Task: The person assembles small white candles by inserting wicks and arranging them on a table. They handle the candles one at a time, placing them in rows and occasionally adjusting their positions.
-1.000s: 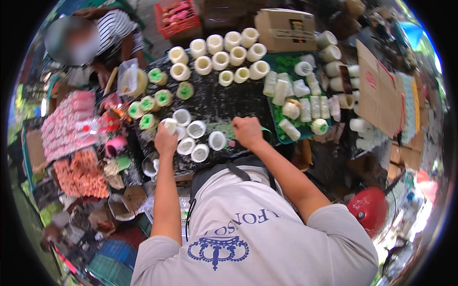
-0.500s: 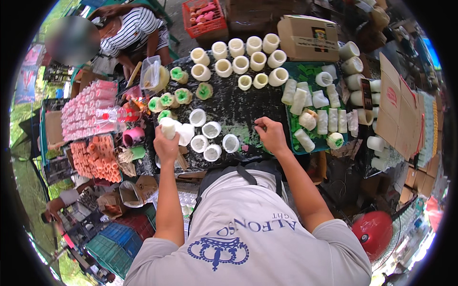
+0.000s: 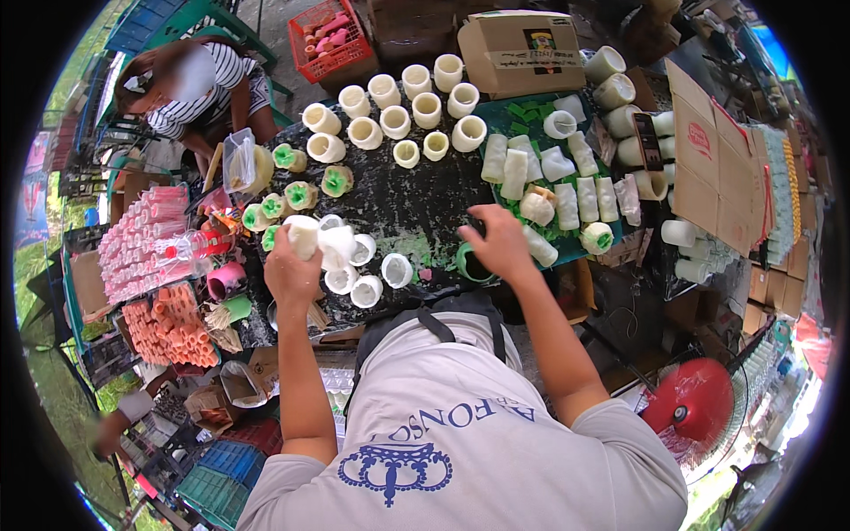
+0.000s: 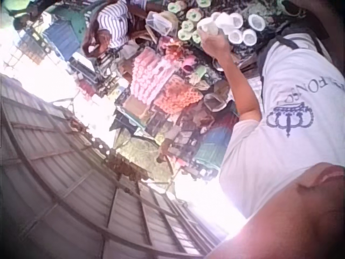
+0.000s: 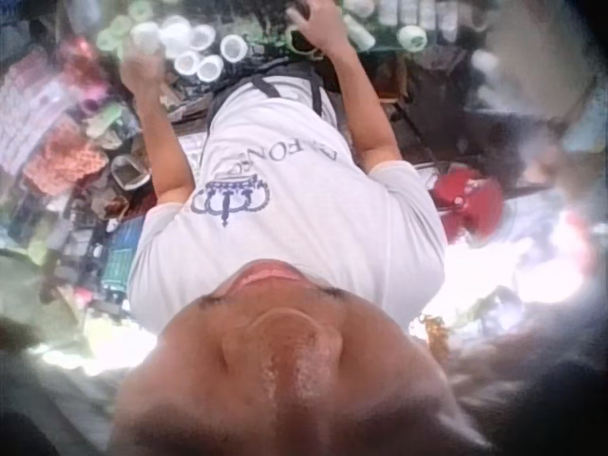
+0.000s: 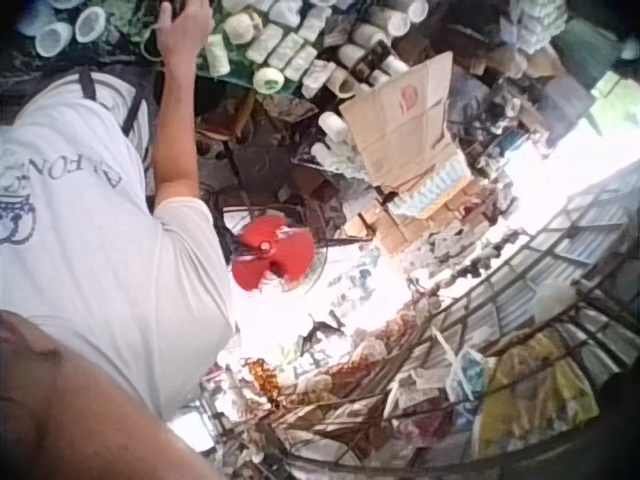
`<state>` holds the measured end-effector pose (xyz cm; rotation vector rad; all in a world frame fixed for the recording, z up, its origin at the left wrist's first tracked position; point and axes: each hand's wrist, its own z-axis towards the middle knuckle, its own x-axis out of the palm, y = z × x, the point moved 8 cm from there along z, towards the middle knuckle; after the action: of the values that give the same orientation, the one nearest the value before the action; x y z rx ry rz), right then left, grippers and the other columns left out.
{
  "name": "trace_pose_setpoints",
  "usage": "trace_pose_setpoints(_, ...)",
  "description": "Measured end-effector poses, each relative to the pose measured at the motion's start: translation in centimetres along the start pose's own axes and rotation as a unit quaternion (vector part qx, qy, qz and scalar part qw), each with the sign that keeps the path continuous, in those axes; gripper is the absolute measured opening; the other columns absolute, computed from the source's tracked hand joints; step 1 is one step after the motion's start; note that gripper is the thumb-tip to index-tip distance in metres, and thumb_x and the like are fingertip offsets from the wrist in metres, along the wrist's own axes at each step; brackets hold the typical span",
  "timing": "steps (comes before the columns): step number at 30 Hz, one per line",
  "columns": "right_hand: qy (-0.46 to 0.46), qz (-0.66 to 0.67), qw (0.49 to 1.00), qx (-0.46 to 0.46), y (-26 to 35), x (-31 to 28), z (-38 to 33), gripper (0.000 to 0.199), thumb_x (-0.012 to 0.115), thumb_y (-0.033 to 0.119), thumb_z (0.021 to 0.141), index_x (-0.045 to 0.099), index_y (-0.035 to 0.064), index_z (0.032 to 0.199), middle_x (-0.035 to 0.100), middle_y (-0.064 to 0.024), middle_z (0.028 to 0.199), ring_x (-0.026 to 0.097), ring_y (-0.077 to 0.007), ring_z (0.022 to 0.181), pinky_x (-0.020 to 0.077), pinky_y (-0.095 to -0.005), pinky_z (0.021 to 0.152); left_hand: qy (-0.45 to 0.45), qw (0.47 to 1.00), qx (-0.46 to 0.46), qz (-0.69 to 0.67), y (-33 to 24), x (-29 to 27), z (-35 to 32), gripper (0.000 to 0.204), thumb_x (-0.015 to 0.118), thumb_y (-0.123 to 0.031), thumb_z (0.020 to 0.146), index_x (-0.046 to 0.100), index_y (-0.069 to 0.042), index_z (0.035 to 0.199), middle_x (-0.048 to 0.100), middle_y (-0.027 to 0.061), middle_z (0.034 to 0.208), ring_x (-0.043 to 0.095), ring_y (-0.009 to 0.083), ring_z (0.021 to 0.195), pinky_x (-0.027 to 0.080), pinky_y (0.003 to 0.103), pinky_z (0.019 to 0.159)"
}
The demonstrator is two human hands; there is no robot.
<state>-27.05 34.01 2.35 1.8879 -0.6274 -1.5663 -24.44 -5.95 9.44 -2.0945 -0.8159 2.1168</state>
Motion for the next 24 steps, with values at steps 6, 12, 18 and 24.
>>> trace_pose_setpoints(6, -0.034, 0.016, 0.991, 0.130, -11.4, -3.1, -1.7, 0.038, 0.079, 0.026, 0.101, 0.074, -0.0020, 0.126, 0.079, -0.0192, 0.107, 0.077, -0.0350, 0.101, 0.0597, -0.0447, 0.090, 0.048, 0.985, -0.089, 0.143, 7.5, 0.0, 2.0, 0.059, 0.086, -0.027, 0.080, 0.065, -0.010, 0.131, 0.079, 0.0228, 0.106, 0.077, 0.0451, 0.102, 0.060, 0.056, 0.089)
trace_pose_setpoints(12, -0.009, 0.004, 0.995, 0.096, -10.4, -2.5, -0.4, 0.037, 0.078, 0.025, 0.101, 0.073, -0.0008, 0.127, 0.077, -0.0180, 0.107, 0.075, -0.0344, 0.097, 0.0587, -0.0451, 0.088, 0.100, 0.980, -0.064, 0.162, 12.0, 4.6, 1.2, 0.056, 0.085, -0.025, 0.080, 0.065, -0.012, 0.131, 0.080, 0.0205, 0.108, 0.078, 0.0417, 0.102, 0.060, 0.055, 0.087)
trace_pose_setpoints(18, -0.018, -0.067, 0.990, 0.127, -9.1, -2.7, 0.7, 0.043, 0.075, 0.032, 0.101, 0.068, 0.0041, 0.134, 0.077, -0.0140, 0.109, 0.074, -0.0392, 0.103, 0.0573, -0.0507, 0.089, 0.123, 0.977, -0.079, 0.152, 12.7, 9.0, 1.2, 0.060, 0.084, -0.026, 0.082, 0.064, -0.015, 0.138, 0.079, 0.0213, 0.116, 0.075, 0.0451, 0.109, 0.059, 0.057, 0.092)
trace_pose_setpoints(24, -0.076, -0.105, 0.967, 0.218, -11.7, -5.4, 2.0, 0.049, 0.079, 0.040, 0.097, 0.069, 0.0048, 0.130, 0.077, -0.0135, 0.101, 0.073, -0.0389, 0.106, 0.0570, -0.0526, 0.090, 0.124, 0.989, -0.051, 0.064, 11.4, 7.6, 0.5, 0.060, 0.083, -0.021, 0.085, 0.063, -0.011, 0.140, 0.070, 0.0211, 0.132, 0.070, 0.0455, 0.119, 0.056, 0.056, 0.099)
